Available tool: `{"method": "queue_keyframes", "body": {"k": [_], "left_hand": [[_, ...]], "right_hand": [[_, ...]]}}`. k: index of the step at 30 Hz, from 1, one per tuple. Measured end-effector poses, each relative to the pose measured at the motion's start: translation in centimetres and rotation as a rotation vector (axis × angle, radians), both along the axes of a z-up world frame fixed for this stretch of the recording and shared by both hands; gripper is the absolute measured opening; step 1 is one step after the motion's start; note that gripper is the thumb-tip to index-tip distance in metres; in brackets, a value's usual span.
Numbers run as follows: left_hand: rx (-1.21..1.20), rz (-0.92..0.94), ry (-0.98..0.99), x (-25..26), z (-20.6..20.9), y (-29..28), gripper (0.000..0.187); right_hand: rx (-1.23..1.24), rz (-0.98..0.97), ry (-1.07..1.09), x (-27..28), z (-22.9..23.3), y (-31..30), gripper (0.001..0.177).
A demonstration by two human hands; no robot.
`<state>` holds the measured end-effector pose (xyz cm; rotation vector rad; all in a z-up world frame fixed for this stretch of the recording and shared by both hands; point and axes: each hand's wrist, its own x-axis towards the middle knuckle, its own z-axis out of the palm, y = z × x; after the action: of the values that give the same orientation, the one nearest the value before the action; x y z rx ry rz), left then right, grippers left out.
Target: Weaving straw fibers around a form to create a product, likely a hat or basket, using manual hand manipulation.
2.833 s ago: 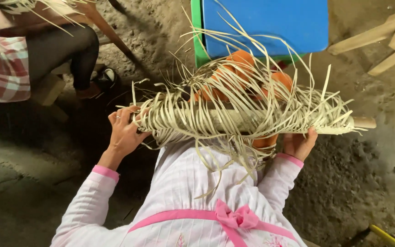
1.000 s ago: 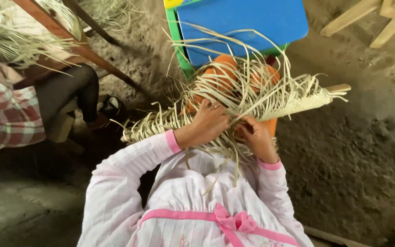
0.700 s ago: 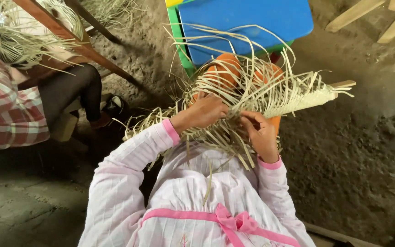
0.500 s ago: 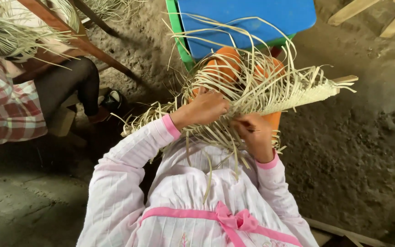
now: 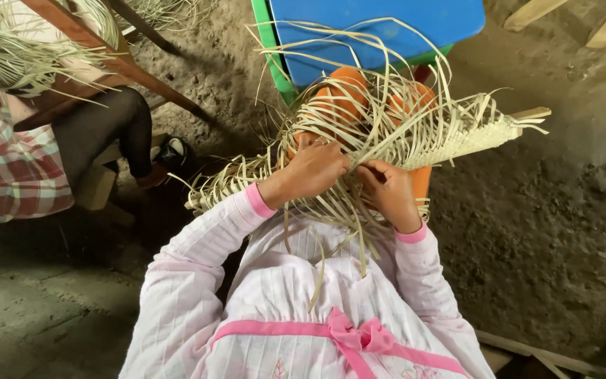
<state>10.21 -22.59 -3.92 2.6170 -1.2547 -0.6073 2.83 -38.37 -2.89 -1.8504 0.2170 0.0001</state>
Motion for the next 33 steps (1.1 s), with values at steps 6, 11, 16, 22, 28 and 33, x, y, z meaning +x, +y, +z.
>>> {"method": "queue_keyframes", "body": {"k": [6, 11, 16, 22, 28, 33], "left_hand": [[-0.005, 0.025, 0.017, -0.8, 2.8, -0.5, 0.019], [-0.012, 0.066, 0.074, -1.1, 2.1, -0.5, 0.022], [-0.046, 0.07, 0.075, -1.0, 1.5, -0.3, 0.023], [-0.064, 0.041, 0.04, -1.0, 3.2, -0.1, 0.019], [-0.077, 0.042, 0.063, -1.0, 5.1, -0.5, 0.016], [-0.084, 0.056, 0.112, -0.6, 2.8, -0.1, 0.019]], "right_hand": [[-0.226, 0.056, -0.315, -2.0, 1.3, 0.3, 0.009], [-0.323, 0.202, -0.308, -1.4, 1.3, 0.5, 0.016], [-0.398, 0.119, -0.313, -1.4, 0.4, 0.9, 0.011], [0.189, -0.052, 0.03, -0.1, 0.1, 0.0, 0.015], [0.243, -0.042, -0.087, 0.2, 2.5, -0.4, 0.011], [0.225, -0.026, -0.163, -1.0, 2.0, -0.3, 0.006]]}}
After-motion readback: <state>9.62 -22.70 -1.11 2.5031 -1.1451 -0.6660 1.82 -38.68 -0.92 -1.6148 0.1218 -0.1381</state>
